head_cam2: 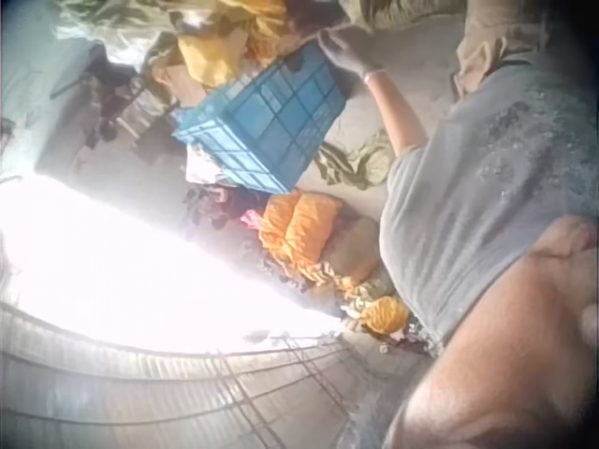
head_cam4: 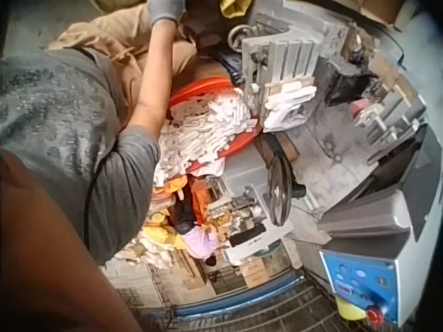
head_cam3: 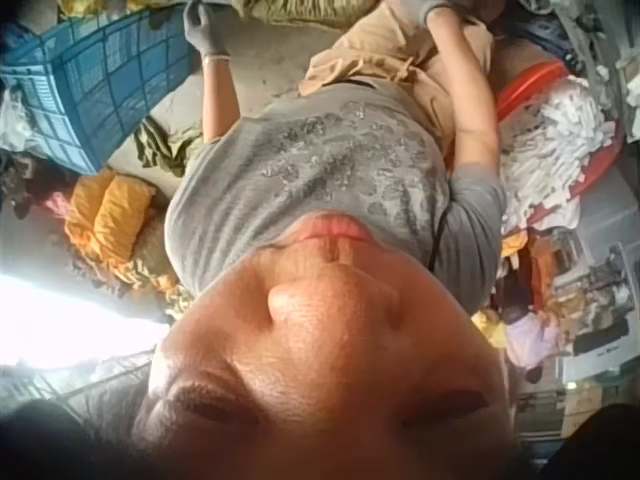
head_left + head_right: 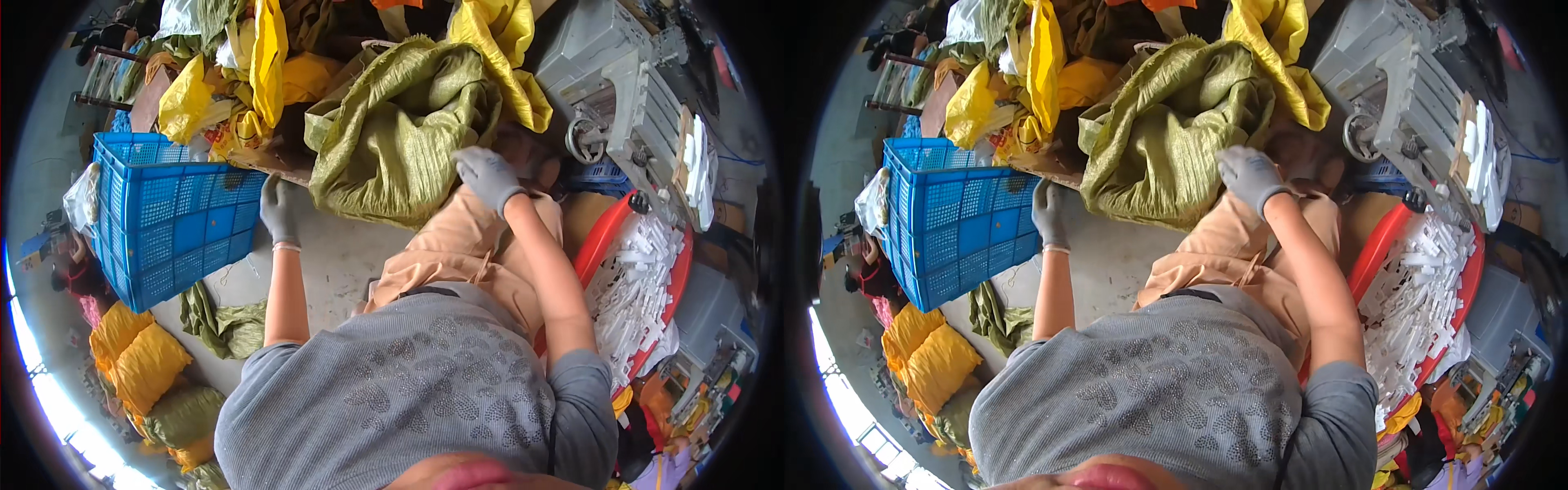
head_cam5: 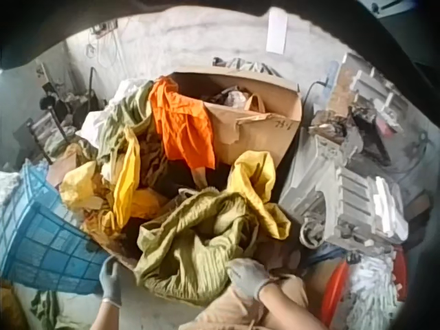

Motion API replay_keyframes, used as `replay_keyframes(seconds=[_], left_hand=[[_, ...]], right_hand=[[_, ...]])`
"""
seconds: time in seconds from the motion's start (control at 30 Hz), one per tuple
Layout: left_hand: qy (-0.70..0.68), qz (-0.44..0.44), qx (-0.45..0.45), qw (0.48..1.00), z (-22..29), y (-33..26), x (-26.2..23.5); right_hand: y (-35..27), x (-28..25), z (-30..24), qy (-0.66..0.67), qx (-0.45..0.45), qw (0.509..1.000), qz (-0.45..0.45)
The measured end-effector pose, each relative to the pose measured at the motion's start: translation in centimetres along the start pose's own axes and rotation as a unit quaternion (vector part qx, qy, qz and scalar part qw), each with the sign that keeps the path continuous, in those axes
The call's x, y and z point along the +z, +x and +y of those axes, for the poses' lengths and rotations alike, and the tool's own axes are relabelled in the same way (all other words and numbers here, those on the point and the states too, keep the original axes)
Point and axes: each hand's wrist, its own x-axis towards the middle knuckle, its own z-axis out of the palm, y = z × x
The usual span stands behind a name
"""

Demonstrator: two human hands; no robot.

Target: Operating a small industrial machine to join plastic components and subsequently bagging the finished products.

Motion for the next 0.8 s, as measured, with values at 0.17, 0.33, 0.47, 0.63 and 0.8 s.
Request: replay_keyframes(seconds=[0.17, 0.33, 0.47, 0.63, 0.8], left_hand=[[0.076, -0.222, 0.057, 0.97, 5.6, 0.5, 9.8], [0.08, -0.302, 0.094, 0.945, 3.2, 3.4, 20.7], [0.14, -0.1, 0.115, 0.978, 1.8, 10.3, 25.9], [0.12, -0.136, 0.046, 0.982, 4.2, 17.6, 32.4], [0.333, -0.139, 0.221, 0.906, -3.6, 29.2, 34.1]], right_hand=[[7.0, 2.2, 0.6, -0.149, -0.062, 0.981, 0.106], [6.8, 6.6, 4.2, -0.214, 0.003, 0.976, 0.033], [5.8, 5.6, 4.5, -0.178, 0.007, 0.984, 0.015], [5.9, 5.1, 5.2, -0.157, 0.003, 0.988, 0.003], [7.3, 5.1, 3.2, -0.071, -0.046, 0.996, -0.012]])
